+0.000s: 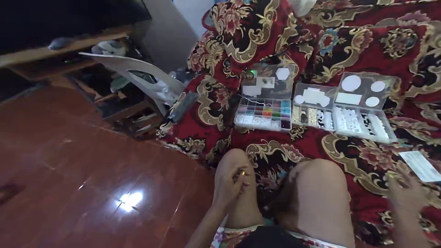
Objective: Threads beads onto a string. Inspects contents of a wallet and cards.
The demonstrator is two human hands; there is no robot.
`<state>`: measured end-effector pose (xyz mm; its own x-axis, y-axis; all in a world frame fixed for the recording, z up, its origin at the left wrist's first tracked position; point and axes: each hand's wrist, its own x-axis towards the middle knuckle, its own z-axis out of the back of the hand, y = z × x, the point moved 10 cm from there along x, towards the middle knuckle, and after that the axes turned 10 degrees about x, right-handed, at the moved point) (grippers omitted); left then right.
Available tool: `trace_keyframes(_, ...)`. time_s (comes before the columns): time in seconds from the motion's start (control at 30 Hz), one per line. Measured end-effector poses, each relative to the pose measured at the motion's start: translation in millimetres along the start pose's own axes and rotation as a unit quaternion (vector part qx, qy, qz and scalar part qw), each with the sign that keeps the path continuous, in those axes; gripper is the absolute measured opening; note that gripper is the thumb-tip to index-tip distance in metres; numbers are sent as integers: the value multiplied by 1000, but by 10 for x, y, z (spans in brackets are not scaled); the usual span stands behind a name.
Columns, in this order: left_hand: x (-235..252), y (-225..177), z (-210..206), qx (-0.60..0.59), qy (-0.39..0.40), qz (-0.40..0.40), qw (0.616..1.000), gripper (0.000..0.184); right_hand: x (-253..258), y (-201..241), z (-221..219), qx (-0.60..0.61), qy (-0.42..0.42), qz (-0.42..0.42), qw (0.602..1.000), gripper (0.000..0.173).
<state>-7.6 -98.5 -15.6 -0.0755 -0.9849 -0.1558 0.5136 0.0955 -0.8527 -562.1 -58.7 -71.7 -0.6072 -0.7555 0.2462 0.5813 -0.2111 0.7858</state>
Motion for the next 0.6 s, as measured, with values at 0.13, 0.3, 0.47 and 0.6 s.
trace_keyframes(0.13,445,-346,-72,56,-5,-122,991,29,-46,1138,-721,67,109,44,991,30)
trace_keyframes(0.3,1392,-923,-436,91,16,-197,976,30,434,1643,-1527,7,232,-29,972,28)
trace_keyframes(0.47,2279,-1161,-794,19,-37,-230,972,28,620,1542,-2060,-121,242,-115,956,30)
trace_keyframes(0.6,2470,-943,-941,25,-55,-203,977,28,593,1496,-2240,-135,238,-87,958,38)
